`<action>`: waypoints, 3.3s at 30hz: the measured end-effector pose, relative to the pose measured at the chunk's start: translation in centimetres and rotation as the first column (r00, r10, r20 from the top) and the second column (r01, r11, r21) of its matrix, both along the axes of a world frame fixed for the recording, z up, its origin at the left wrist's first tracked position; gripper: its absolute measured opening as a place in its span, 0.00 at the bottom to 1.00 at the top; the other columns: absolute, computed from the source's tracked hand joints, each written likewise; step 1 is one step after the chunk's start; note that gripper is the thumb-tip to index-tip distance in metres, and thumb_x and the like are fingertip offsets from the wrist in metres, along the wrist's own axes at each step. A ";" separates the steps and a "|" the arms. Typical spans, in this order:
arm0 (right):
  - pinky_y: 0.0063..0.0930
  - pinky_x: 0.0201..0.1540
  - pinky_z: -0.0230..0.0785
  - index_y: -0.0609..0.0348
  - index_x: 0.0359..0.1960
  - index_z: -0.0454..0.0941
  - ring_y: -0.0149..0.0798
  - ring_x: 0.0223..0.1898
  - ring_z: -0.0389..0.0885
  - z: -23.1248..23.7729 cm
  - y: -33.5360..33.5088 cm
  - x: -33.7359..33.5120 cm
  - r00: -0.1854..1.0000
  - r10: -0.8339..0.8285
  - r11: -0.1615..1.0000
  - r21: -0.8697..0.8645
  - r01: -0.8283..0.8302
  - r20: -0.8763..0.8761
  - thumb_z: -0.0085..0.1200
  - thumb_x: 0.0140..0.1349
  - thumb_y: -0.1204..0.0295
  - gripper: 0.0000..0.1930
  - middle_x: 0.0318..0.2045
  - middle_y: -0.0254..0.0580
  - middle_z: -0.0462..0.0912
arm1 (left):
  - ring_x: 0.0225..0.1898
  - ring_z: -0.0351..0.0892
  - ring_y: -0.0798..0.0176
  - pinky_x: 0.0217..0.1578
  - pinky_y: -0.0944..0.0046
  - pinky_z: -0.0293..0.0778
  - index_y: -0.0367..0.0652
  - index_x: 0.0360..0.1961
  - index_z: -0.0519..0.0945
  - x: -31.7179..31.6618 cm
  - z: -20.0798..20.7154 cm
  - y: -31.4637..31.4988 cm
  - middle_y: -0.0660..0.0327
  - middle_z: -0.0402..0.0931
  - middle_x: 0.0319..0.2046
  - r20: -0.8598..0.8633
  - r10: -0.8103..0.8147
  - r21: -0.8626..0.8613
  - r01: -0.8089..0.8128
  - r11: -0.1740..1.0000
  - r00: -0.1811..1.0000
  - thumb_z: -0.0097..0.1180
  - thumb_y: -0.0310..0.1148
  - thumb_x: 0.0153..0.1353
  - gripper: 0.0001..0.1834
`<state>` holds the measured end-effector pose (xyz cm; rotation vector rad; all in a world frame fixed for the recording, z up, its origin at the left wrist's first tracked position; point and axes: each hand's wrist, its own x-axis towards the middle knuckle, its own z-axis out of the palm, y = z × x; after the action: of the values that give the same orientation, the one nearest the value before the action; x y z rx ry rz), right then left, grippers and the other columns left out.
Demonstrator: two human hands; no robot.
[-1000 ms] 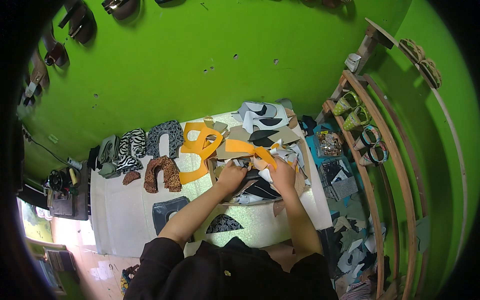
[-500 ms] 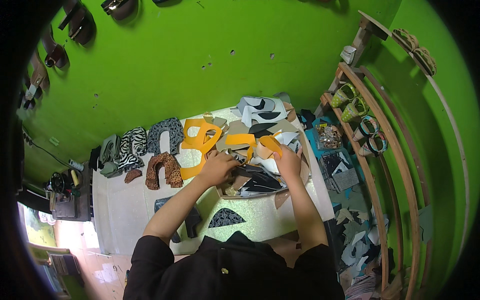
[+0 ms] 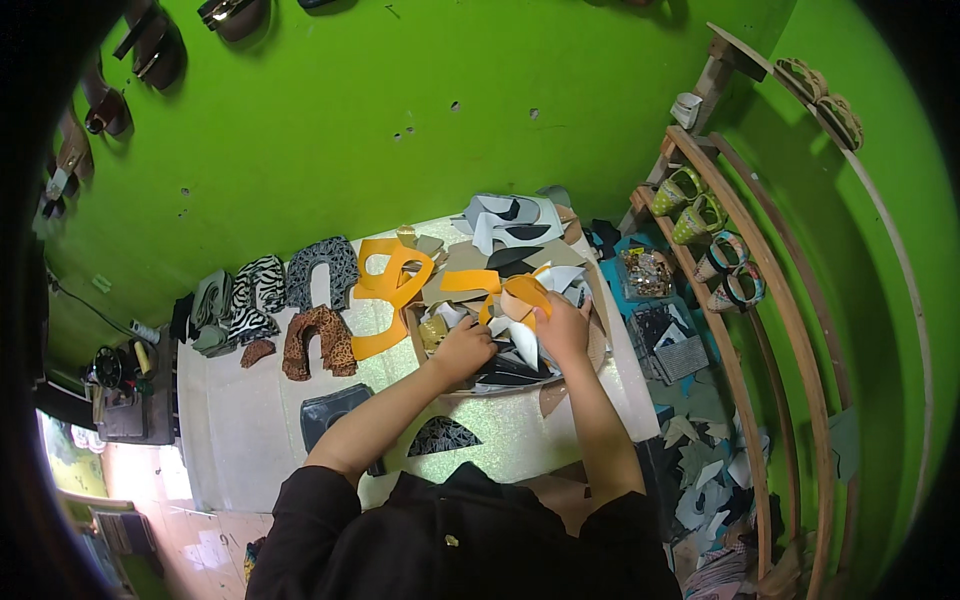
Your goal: The recorder is sorting and matching various cut shoe upper components on a workbench.
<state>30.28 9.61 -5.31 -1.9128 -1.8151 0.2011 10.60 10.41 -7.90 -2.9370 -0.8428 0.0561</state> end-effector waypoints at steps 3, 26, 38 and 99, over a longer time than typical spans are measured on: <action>0.58 0.62 0.40 0.60 0.37 0.76 0.52 0.41 0.76 0.0 0.0 0.4 1.000 -0.010 1.000 0.013 0.010 -0.002 0.53 0.55 0.66 0.12 0.34 0.50 0.80 | 0.48 0.71 0.68 0.53 0.59 0.58 0.50 0.31 0.80 -1.5 1.1 -0.2 0.68 0.78 0.34 0.152 -0.065 0.027 0.062 0.998 0.986 0.50 0.32 0.50 0.08; 0.60 0.62 0.35 0.52 0.51 0.66 0.47 0.48 0.75 0.1 0.1 0.5 0.988 0.018 1.000 -0.001 -0.018 -0.156 0.52 0.55 0.69 0.20 0.44 0.43 0.78 | 0.33 0.80 0.58 0.39 0.58 0.69 0.46 0.34 0.76 5.8 -0.4 0.8 0.59 0.79 0.28 0.051 0.003 -0.147 0.005 0.989 0.999 0.50 0.31 0.51 0.08; 0.59 0.63 0.37 0.54 0.51 0.66 0.46 0.48 0.74 0.0 0.3 0.3 0.998 -0.015 0.999 0.034 0.018 -0.069 0.51 0.56 0.69 0.20 0.44 0.44 0.78 | 0.33 0.75 0.61 0.39 0.60 0.61 0.47 0.34 0.71 3.6 1.0 1.1 0.63 0.75 0.22 0.222 -0.035 0.003 0.035 0.999 0.974 0.49 0.32 0.51 0.08; 0.49 0.54 0.49 0.46 0.39 0.77 0.36 0.35 0.76 -8.8 -15.9 -9.7 0.918 0.222 0.862 -0.375 -0.342 -0.329 0.54 0.56 0.66 0.09 0.26 0.32 0.79 | 0.34 0.78 0.46 0.35 0.52 0.74 0.38 0.33 0.73 -11.7 -4.0 -17.6 0.48 0.76 0.30 0.098 0.768 -0.632 -0.556 0.539 0.633 0.59 0.34 0.47 0.14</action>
<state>20.61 -6.31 -14.15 -1.7523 -1.9634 0.9944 -1.07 -7.16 -11.88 -2.8681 -2.3873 -0.2634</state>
